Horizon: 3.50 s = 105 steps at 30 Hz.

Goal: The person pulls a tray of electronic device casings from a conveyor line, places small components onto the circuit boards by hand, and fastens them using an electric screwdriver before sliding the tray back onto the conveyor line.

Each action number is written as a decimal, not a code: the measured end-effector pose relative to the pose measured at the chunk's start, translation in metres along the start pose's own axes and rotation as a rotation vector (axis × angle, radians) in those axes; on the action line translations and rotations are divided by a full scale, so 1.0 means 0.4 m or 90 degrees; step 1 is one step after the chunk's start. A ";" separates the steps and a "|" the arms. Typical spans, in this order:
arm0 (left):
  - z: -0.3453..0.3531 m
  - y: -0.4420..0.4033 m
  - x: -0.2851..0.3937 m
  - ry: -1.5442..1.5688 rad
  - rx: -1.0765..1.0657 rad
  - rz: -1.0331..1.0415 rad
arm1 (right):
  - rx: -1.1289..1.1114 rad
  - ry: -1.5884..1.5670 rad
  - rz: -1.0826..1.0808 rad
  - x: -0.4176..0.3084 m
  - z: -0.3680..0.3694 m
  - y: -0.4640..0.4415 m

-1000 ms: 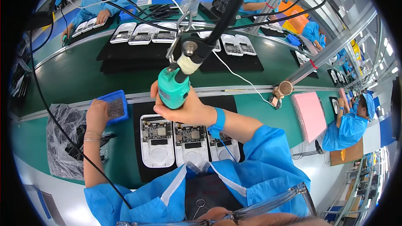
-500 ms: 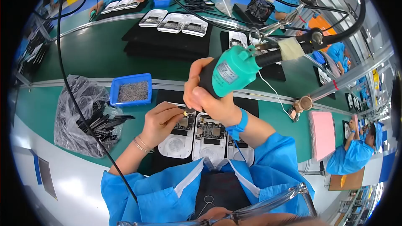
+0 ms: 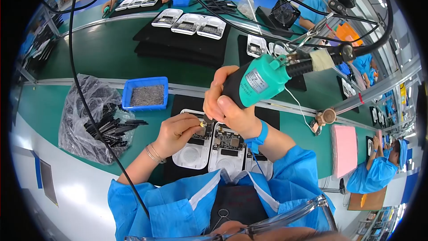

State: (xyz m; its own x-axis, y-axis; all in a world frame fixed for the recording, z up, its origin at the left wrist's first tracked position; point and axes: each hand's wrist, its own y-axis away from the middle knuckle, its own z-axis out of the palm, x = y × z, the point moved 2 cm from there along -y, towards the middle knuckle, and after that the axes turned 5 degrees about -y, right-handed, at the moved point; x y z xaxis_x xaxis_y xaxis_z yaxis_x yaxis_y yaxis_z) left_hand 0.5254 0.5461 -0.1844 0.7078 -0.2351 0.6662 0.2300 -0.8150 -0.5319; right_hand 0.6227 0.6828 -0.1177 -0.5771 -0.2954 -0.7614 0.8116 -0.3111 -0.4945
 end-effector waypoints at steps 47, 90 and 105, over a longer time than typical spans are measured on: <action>-0.022 0.100 0.047 -0.336 -0.126 -0.041 | -0.048 0.092 -0.112 -0.104 -0.081 0.005; -0.240 -0.024 -0.201 0.687 0.348 -0.413 | 0.232 0.188 -0.441 -0.422 -0.189 0.384; -0.326 -0.309 -0.670 0.616 0.514 -0.415 | 0.287 0.236 -0.357 -0.390 -0.241 0.390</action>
State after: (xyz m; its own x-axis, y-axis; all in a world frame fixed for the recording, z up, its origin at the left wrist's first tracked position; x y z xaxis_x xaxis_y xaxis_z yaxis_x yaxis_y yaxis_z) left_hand 0.2202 0.6408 -0.2288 -0.3252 -0.4730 0.8189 0.8782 -0.4722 0.0759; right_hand 0.8479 0.7674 -0.1165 -0.7557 0.3065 -0.5788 0.2499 -0.6820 -0.6874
